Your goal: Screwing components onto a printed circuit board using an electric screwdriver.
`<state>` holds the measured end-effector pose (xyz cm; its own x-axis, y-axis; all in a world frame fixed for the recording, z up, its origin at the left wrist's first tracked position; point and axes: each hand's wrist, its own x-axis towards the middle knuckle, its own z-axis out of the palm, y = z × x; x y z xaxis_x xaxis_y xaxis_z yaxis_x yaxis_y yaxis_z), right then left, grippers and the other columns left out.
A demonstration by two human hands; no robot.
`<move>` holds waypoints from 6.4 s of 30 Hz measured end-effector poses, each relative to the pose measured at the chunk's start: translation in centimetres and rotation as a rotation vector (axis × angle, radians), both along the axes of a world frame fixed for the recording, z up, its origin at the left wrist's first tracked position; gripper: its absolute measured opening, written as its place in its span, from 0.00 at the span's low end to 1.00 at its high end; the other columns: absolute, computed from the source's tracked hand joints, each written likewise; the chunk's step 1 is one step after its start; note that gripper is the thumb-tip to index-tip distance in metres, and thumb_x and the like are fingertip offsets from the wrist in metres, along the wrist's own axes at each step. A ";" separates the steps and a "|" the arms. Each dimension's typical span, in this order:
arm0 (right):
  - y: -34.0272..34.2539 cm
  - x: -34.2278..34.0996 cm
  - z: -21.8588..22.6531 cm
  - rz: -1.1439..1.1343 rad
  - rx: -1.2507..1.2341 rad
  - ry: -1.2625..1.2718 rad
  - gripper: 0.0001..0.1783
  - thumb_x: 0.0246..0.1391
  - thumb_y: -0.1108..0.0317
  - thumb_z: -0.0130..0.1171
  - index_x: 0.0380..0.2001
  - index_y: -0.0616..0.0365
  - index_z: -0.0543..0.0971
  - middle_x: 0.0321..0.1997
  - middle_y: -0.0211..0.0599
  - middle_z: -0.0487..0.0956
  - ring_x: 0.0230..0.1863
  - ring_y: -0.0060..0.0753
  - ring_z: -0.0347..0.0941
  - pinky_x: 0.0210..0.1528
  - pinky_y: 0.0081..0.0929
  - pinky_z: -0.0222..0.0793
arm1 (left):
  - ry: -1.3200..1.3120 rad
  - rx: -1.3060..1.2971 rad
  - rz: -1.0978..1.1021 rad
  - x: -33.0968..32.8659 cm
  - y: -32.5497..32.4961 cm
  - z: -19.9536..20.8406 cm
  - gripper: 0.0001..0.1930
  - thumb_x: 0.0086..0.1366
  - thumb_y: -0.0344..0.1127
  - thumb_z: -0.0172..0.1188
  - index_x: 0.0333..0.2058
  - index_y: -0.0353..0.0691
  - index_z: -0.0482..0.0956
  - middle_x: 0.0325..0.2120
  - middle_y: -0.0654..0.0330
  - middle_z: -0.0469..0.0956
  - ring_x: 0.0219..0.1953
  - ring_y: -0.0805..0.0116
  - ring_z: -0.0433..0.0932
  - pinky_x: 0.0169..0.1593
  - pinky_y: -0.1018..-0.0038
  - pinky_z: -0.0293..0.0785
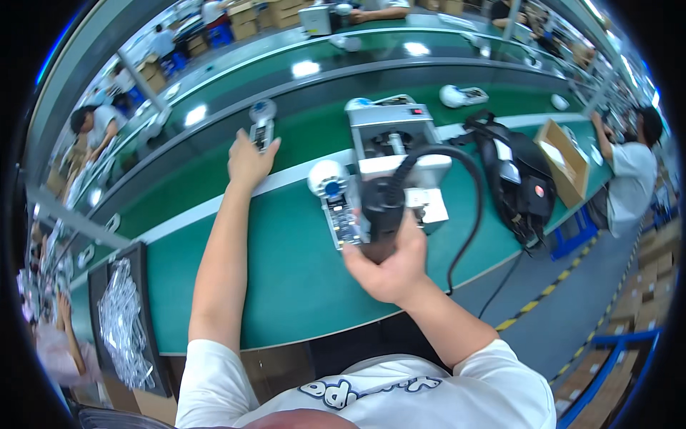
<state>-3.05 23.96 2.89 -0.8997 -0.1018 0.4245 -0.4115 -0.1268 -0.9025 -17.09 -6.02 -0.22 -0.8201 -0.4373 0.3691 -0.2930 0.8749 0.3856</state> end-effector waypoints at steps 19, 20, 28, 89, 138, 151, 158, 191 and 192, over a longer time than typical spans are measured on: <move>1.2 -0.2 -0.2 -0.032 0.130 0.226 0.15 0.37 0.67 0.68 0.31 0.59 0.77 0.33 0.41 0.77 0.41 0.49 0.74 0.59 0.49 0.63 | -0.076 -0.281 0.047 22.3 6.2 -0.7 0.22 0.66 0.49 0.57 0.33 0.31 0.68 0.29 0.43 0.75 0.34 0.40 0.75 0.38 0.50 0.71; 1.1 -0.2 -0.5 -0.021 0.121 0.180 0.16 0.37 0.68 0.68 0.31 0.59 0.77 0.33 0.41 0.77 0.40 0.48 0.74 0.57 0.47 0.64 | -0.132 -0.295 0.027 23.3 7.5 -0.7 0.23 0.65 0.51 0.59 0.32 0.32 0.69 0.29 0.44 0.75 0.34 0.42 0.76 0.37 0.51 0.72; 2.1 -1.4 -2.2 0.061 0.169 0.233 0.18 0.43 0.76 0.66 0.40 0.64 0.77 0.42 0.42 0.77 0.45 0.36 0.74 0.52 0.34 0.68 | -0.585 -0.188 -0.342 21.4 8.0 7.6 0.27 0.59 0.55 0.65 0.36 0.31 0.73 0.27 0.50 0.79 0.33 0.44 0.79 0.38 0.56 0.74; -2.0 1.8 3.0 0.349 -0.039 0.119 0.19 0.55 0.75 0.50 0.52 0.60 0.67 0.21 0.32 0.68 0.19 0.29 0.66 0.32 0.36 0.69 | -0.032 0.371 -1.089 14.4 4.3 -1.8 0.25 0.48 0.46 0.72 0.40 0.35 0.77 0.34 0.50 0.80 0.36 0.49 0.80 0.40 0.65 0.76; -1.8 0.6 2.9 0.503 -0.163 0.031 0.21 0.55 0.72 0.47 0.54 0.59 0.69 0.26 0.33 0.68 0.21 0.28 0.64 0.36 0.39 0.67 | 0.036 0.341 -1.107 14.2 4.0 -2.7 0.26 0.43 0.44 0.72 0.38 0.36 0.75 0.30 0.53 0.78 0.33 0.54 0.78 0.37 0.67 0.73; -1.9 0.4 2.9 0.514 -0.098 0.052 0.22 0.54 0.72 0.48 0.54 0.58 0.68 0.26 0.31 0.69 0.21 0.26 0.64 0.35 0.36 0.67 | -0.005 0.349 -1.088 14.5 4.1 -2.4 0.26 0.44 0.44 0.72 0.39 0.36 0.75 0.31 0.53 0.78 0.34 0.53 0.78 0.38 0.67 0.74; -2.5 -4.2 3.1 1.155 -0.013 0.291 0.21 0.48 0.74 0.53 0.48 0.54 0.67 0.25 0.25 0.72 0.16 0.21 0.66 0.27 0.27 0.67 | 0.003 0.327 -1.106 14.5 3.9 -2.3 0.26 0.46 0.43 0.73 0.41 0.36 0.76 0.36 0.53 0.79 0.37 0.51 0.79 0.42 0.65 0.75; 6.3 -0.2 7.4 0.418 -0.181 0.340 0.19 0.51 0.73 0.53 0.48 0.60 0.69 0.22 0.31 0.67 0.18 0.27 0.63 0.31 0.33 0.65 | 0.000 0.301 -1.067 14.9 4.5 -1.9 0.26 0.46 0.45 0.72 0.42 0.38 0.78 0.36 0.51 0.81 0.38 0.49 0.81 0.41 0.65 0.77; 7.1 -0.1 7.4 0.377 -0.188 0.333 0.19 0.51 0.73 0.53 0.48 0.60 0.69 0.22 0.31 0.67 0.19 0.27 0.63 0.32 0.33 0.65 | -0.003 0.313 -1.065 14.8 4.9 -1.9 0.26 0.46 0.45 0.73 0.42 0.38 0.78 0.37 0.50 0.81 0.38 0.49 0.81 0.42 0.65 0.77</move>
